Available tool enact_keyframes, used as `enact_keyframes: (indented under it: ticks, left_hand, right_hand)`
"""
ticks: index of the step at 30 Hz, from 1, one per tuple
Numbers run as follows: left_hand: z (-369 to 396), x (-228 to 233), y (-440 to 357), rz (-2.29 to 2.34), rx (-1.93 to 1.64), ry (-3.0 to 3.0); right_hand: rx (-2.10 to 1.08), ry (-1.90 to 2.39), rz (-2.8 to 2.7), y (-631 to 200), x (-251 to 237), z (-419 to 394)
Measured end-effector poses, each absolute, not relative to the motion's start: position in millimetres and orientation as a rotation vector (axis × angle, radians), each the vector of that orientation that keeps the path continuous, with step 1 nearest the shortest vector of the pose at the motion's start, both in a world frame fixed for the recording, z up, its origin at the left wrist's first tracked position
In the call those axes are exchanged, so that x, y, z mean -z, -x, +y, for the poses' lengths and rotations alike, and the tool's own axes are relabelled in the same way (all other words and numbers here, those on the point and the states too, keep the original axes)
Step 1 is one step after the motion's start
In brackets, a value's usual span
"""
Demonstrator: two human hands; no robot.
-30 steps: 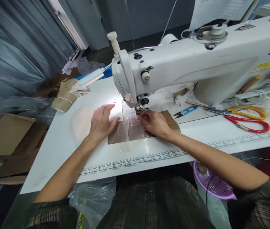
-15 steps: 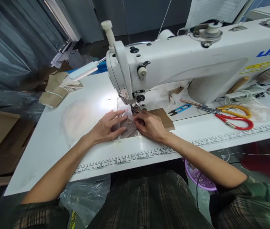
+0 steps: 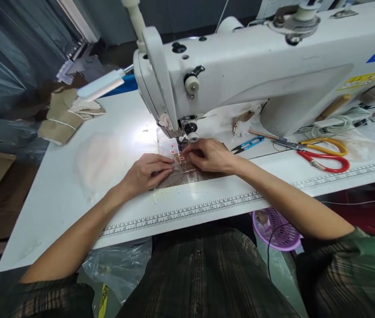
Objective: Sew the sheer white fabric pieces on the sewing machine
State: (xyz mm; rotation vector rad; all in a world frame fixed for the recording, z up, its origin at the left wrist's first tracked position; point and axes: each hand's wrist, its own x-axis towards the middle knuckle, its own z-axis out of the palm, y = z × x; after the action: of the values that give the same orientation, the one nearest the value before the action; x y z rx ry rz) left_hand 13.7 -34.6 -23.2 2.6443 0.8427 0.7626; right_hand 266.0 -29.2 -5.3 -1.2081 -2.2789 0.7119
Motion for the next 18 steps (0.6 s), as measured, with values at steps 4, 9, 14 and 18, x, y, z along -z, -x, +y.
enact_keyframes:
  ticks: [4, 9, 14, 18]
  left_hand:
    - [-36, 20, -13, 0.862, -0.776, -2.686]
    - [-38, 22, -18, 0.929, -0.848, -2.942]
    - [-39, 22, -21, 0.916, -1.048, -2.973]
    - [-37, 27, -23, 0.879, -1.023, -2.929]
  right_hand:
    - [-0.523, 1.010, -2.449, -264, 14, -23]
    - [-0.349, 0.923, -2.556, -262, 30, -26]
    - [-0.290, 0.916, -2.528, -264, 36, -25]
    - [-0.252, 0.927, -2.555, -263, 35, -24]
